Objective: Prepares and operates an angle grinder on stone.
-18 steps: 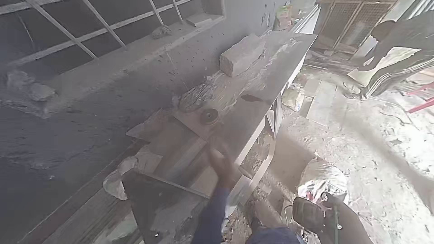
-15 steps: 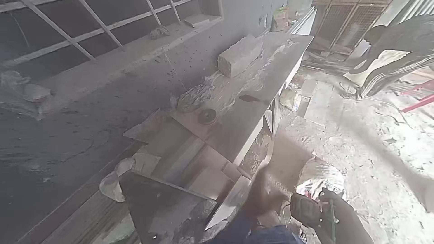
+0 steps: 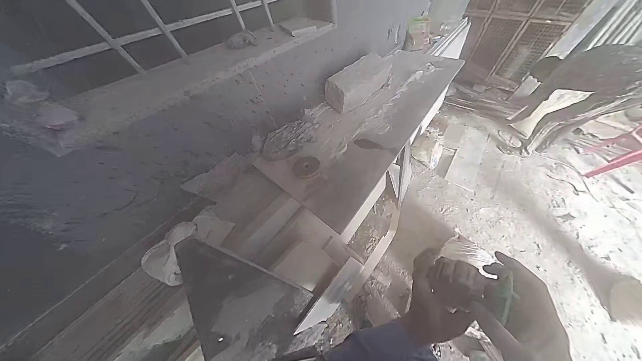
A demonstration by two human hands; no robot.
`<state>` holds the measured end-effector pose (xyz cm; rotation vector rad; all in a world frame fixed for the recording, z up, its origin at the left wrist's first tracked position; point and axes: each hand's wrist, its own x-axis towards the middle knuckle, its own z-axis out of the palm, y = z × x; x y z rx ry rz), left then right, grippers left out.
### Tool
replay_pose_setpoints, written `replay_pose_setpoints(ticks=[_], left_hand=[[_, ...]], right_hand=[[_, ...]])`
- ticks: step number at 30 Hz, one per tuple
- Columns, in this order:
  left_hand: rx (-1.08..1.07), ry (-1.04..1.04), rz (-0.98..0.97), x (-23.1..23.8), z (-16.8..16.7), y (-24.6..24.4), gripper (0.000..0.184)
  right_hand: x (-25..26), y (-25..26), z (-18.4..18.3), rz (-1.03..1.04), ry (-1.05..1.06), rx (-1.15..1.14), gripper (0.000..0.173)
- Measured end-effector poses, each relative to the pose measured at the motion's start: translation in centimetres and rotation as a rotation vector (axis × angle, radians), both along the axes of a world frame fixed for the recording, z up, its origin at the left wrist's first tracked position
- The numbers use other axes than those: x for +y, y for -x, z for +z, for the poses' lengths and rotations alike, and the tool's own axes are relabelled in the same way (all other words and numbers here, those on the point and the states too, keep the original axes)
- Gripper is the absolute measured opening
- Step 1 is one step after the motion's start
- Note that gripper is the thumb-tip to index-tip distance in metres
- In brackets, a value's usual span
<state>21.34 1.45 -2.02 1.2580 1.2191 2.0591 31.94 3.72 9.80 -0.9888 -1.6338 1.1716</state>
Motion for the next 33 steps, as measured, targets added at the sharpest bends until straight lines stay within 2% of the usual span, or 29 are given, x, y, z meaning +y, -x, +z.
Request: replay_pose_setpoints(ticks=[2, 4, 5, 7, 9, 11, 15, 18, 21, 24, 26, 30, 31, 33], left_hand=[[0.021, -0.015, 0.005, 0.3, 0.2, -0.5, 0.077], [0.065, 0.013, 0.017, 0.4, 0.0, -0.7, 0.065], [0.066, 0.038, 0.014, 0.4, 0.1, -0.6, 0.066], [0.036, 0.076, -0.027, 0.1, 0.1, -0.8, 0.081], [-0.049, 0.050, -0.075, 0.5, -0.2, -1.3, 0.084], [-0.020, 0.036, -0.047, 0.4, -0.9, -1.4, 0.088], [-0.106, 0.084, -0.010, 0.8, -1.5, -2.4, 0.085], [-0.104, 0.109, -0.001, 0.9, -2.0, -2.4, 0.076], [-0.027, 0.061, 0.019, 0.9, -1.7, -2.1, 0.078], [0.069, 0.029, 0.054, 1.0, -1.4, -1.4, 0.071], [0.137, 0.047, 0.076, 0.6, -1.6, -0.4, 0.073], [0.139, 0.074, 0.075, -0.2, -1.8, 1.2, 0.074], [0.130, 0.087, 0.074, -0.5, -1.9, 1.5, 0.075], [0.117, 0.108, 0.090, -1.0, -1.9, 2.1, 0.077]], right_hand=[[0.0, -0.1, 0.4, -0.054, 0.063, -0.014, 0.094], [0.3, -0.3, -0.1, -0.055, 0.028, -0.098, 0.096], [0.6, -0.5, -0.9, -0.030, -0.046, -0.138, 0.097], [1.5, -1.7, -2.4, 0.040, -0.231, -0.184, 0.094], [2.6, -2.7, -2.3, 0.132, -0.350, -0.173, 0.083], [3.1, -3.0, -1.9, 0.187, -0.430, -0.225, 0.067], [3.4, -2.3, -1.4, 0.204, -0.714, -0.375, 0.029], [3.9, -2.0, -1.3, 0.210, -0.782, -0.312, 0.026], [4.1, -2.4, -1.2, 0.125, -0.674, -0.228, 0.039], [4.3, -2.4, -1.1, 0.088, -0.502, -0.401, 0.063], [4.1, -1.9, -1.6, 0.133, -0.426, -0.448, 0.067], [4.4, -1.1, -2.8, 0.280, -0.735, -0.529, 0.053], [4.3, -0.8, -2.8, 0.315, -0.746, -0.490, 0.059], [3.7, 0.1, -2.4, 0.291, -0.598, -0.432, 0.084]])
